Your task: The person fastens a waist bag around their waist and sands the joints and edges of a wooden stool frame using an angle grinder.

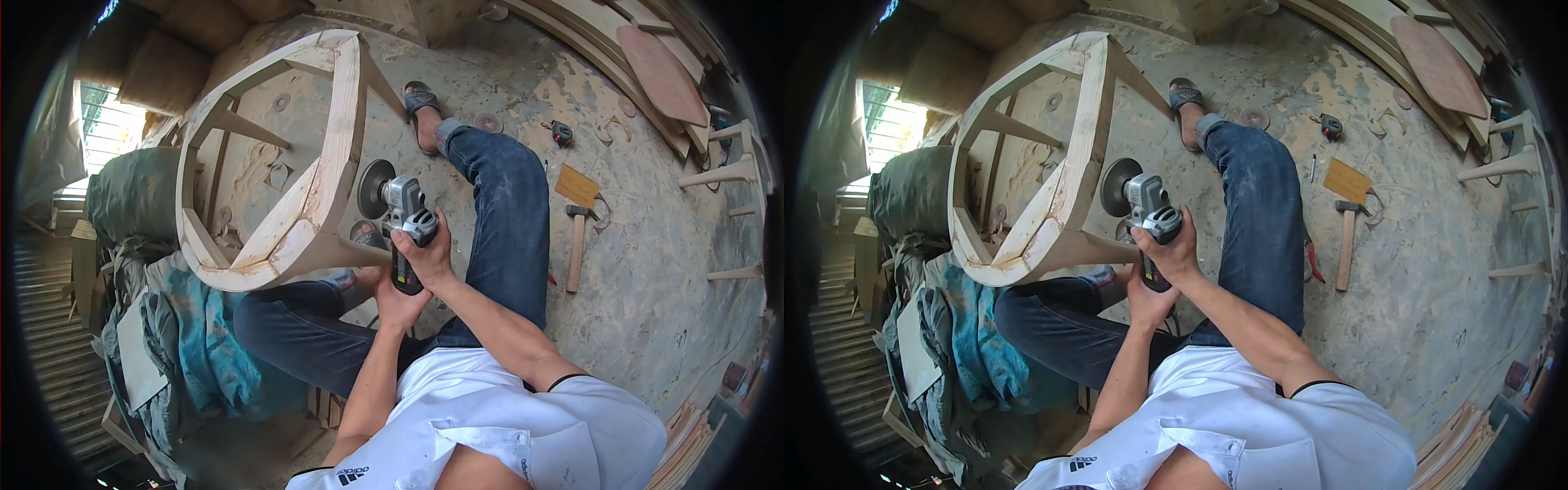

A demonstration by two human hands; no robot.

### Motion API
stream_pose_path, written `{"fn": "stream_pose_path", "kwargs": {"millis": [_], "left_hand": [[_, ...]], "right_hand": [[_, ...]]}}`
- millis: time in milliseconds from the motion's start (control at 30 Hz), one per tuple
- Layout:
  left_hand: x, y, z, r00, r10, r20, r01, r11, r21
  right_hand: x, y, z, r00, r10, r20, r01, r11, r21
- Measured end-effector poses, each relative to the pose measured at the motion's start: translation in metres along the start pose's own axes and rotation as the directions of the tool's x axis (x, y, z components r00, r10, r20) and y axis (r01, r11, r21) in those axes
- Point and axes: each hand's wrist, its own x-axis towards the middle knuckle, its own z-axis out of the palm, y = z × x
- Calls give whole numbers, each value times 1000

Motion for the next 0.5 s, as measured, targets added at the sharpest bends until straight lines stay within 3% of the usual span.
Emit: {"fn": "stream_pose_path", "kwargs": {"millis": [33, 67, 167, 500], "left_hand": [[0, 8, -1, 1000, 27, -9, -27, 1000, 13], [1, 15, -1, 991, 115, -69, -114, 993, 12], [2, 8, -2, 976, 175, -130, -171, 984, 39], [-4, -4, 7, 988, 83, -128, -83, 997, 6]], "right_hand": [[0, -6, 1, 999, -36, -15, 36, 999, 28], [1, -12, 0, 995, -18, 103, 1, 986, 168], [1, -26, 7, 985, -105, 134, 98, 994, 55], [3, -16, 4, 995, -74, 70, 77, 996, -51]]}}
